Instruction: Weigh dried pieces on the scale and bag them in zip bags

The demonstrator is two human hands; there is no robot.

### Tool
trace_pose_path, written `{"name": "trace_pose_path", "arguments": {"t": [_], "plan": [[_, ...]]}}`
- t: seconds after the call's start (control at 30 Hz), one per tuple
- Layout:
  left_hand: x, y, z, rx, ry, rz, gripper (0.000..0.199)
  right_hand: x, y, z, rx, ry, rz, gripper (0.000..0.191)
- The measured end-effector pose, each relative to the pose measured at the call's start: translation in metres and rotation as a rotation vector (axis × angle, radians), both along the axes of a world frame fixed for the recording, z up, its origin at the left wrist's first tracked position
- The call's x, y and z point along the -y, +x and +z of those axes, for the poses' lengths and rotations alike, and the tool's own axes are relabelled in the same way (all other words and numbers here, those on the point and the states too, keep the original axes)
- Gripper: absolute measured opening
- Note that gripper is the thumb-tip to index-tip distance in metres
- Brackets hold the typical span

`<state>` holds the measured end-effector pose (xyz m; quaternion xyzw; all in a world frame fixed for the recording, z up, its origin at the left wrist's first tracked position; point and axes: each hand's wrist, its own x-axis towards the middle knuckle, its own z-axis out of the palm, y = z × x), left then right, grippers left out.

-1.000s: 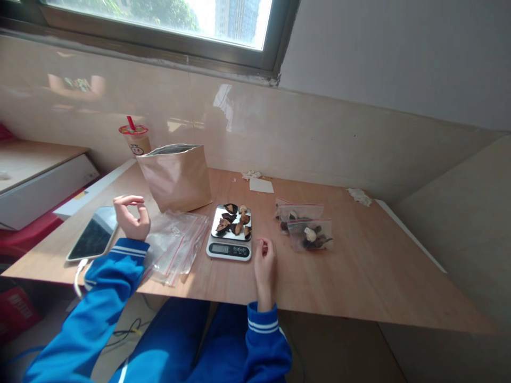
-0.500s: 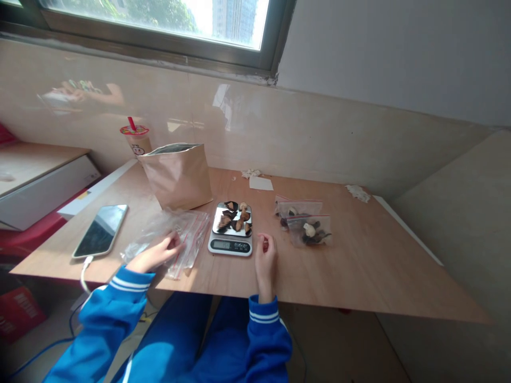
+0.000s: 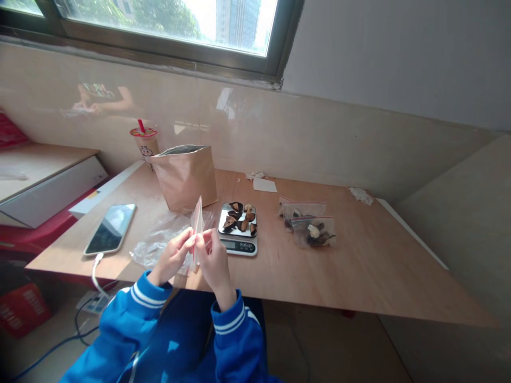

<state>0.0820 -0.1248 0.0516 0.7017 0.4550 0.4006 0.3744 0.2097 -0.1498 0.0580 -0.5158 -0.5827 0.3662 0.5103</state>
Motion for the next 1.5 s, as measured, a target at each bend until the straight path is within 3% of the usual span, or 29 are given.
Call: {"name": "trace_pose_path", "arguments": {"t": [0.07,0.2,0.3,0.37,0.5,0.57,0.67,0.8,0.9,1.07,1.2,1.37,1.5], "plan": [[0.002,0.001,-0.004,0.068,-0.015,0.071,0.034,-0.006,0.005,-0.004,-0.042,0.003,-0.037,0.022],[0.002,0.001,-0.007,0.178,0.077,0.453,0.033,-0.014,0.029,-0.014,-0.144,-0.018,-0.255,0.029],[0.000,0.008,0.002,0.124,0.184,0.577,0.030,-0.016,0.043,-0.014,-0.106,-0.050,-0.148,0.032],[-0.005,0.015,0.010,0.092,0.286,0.610,0.027,-0.019,0.053,-0.014,-0.006,-0.011,-0.167,0.037],[-0.019,0.024,0.019,0.104,0.532,0.630,0.023,-0.037,0.081,-0.024,0.235,0.157,-0.559,0.041],[-0.028,0.026,0.017,0.145,0.677,0.601,0.022,-0.050,0.094,-0.034,0.375,0.237,-0.627,0.039],[-0.039,0.031,0.013,0.175,0.778,0.512,0.022,-0.068,0.103,-0.050,0.572,0.273,-0.558,0.045],[-0.050,0.043,0.003,0.151,0.685,0.501,0.024,-0.083,0.102,-0.063,0.742,0.231,-0.432,0.057],[-0.054,0.049,-0.011,0.145,0.598,0.562,0.026,-0.087,0.103,-0.068,0.749,0.229,-0.396,0.055],[-0.057,0.050,-0.035,0.138,0.602,0.622,0.024,-0.086,0.107,-0.069,0.661,0.253,-0.360,0.046],[-0.056,0.048,-0.041,0.115,0.565,0.681,0.026,-0.084,0.107,-0.069,0.616,0.291,-0.401,0.038],[-0.053,0.047,-0.038,0.089,0.572,0.714,0.027,-0.081,0.107,-0.061,0.564,0.332,-0.526,0.022],[-0.053,0.047,-0.039,0.085,0.584,0.718,0.026,-0.082,0.106,-0.055,0.554,0.354,-0.544,0.014]]}}
